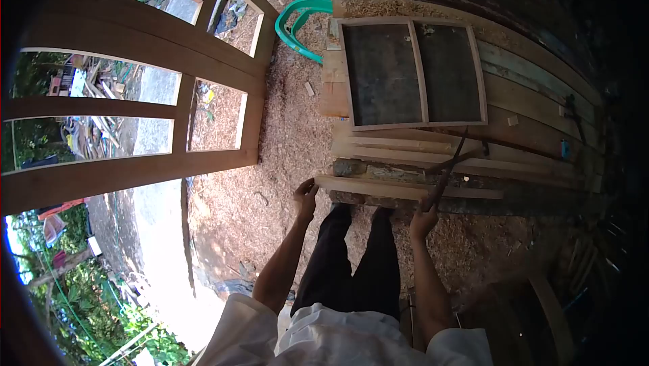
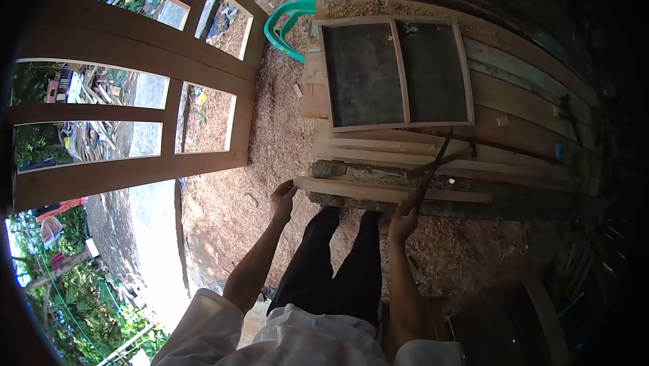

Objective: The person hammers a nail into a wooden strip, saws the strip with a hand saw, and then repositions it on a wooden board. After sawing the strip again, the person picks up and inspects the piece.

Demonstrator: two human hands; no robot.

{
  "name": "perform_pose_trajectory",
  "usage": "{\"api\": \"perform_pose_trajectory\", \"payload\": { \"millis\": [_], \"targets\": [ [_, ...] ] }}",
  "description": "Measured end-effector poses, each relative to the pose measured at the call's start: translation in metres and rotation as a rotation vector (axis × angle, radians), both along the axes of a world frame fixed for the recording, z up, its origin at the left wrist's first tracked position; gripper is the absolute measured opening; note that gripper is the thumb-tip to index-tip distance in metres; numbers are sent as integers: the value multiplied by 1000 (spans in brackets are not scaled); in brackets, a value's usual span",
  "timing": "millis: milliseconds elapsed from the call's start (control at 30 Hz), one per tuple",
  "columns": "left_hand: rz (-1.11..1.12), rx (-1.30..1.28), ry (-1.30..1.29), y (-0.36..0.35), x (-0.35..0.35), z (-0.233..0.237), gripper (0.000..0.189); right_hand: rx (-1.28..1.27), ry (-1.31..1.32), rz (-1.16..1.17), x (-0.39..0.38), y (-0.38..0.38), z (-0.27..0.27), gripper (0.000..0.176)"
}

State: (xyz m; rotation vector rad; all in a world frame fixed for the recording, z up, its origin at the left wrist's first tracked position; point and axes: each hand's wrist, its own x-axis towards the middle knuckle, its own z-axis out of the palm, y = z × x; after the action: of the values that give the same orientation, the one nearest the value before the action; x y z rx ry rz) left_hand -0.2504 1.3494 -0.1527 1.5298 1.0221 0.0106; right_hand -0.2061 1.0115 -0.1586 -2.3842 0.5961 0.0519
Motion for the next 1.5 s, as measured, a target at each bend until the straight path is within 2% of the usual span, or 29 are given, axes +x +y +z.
{"api": "perform_pose_trajectory", "payload": {
  "millis": [67,133,200,267,467,567,733,833,900,1000,1033,1100,1167,1200,1233,1267,1300,1333,1367,1400,1433,1467,1500],
  "targets": [
    [-32,19,-10,7,1,-10,31,-22,28,-36,3,4,-8,33],
    [-89,43,24,13,-1,-18,30,-83,-76,9,7,8,-6,33],
    [-96,16,1,12,4,-8,28,-20,86,-23,10,8,2,35],
    [-56,-70,-28,19,1,-27,25,-22,-35,-44,10,10,1,35],
    [-249,38,70,25,16,-4,26,7,62,-122,13,13,14,33],
    [-195,-49,44,24,17,0,31,54,-5,-104,12,7,12,29],
    [-257,39,64,26,13,-6,30,131,-65,-121,9,8,7,25],
    [-234,60,-22,24,11,-9,30,138,-154,-100,13,12,2,27],
    [-240,105,-3,22,10,-10,27,19,-198,-33,11,9,0,29],
    [-253,135,13,26,8,-24,27,6,-130,-84,6,-5,2,35],
    [-302,158,2,28,7,-25,29,0,-137,-85,2,-14,10,35],
    [-291,218,6,25,7,-28,33,238,-81,-204,-2,-29,33,39],
    [-430,741,-99,8,9,-20,35,309,-112,-216,-7,-40,81,38],
    [-449,757,-100,-14,18,7,33,360,-80,-241,-11,-44,98,37],
    [-510,812,-246,-33,22,13,29,409,-51,-262,-14,-52,110,36],
    [-589,699,-273,-55,27,18,25,399,-88,-263,-15,-62,115,36],
    [-789,345,-185,-79,32,45,28,586,-58,-240,-18,-71,111,35],
    [-1051,178,-55,-97,38,25,29,776,-22,-209,-23,-79,111,34],
    [-983,-230,-140,-126,32,-4,32,773,-45,-200,-24,-82,117,34],
    [-1051,-364,-86,-165,38,32,38,1159,-99,-272,-19,-83,122,34],
    [-1102,-389,2,-198,44,77,43,1547,-143,-339,-20,-87,127,35],
    [-1058,-437,-34,-225,47,107,43,1643,-130,-336,-22,-94,126,35],
    [-1071,-442,-49,-245,54,108,43,1634,-150,-332,-20,-102,127,35]
  ]
}}
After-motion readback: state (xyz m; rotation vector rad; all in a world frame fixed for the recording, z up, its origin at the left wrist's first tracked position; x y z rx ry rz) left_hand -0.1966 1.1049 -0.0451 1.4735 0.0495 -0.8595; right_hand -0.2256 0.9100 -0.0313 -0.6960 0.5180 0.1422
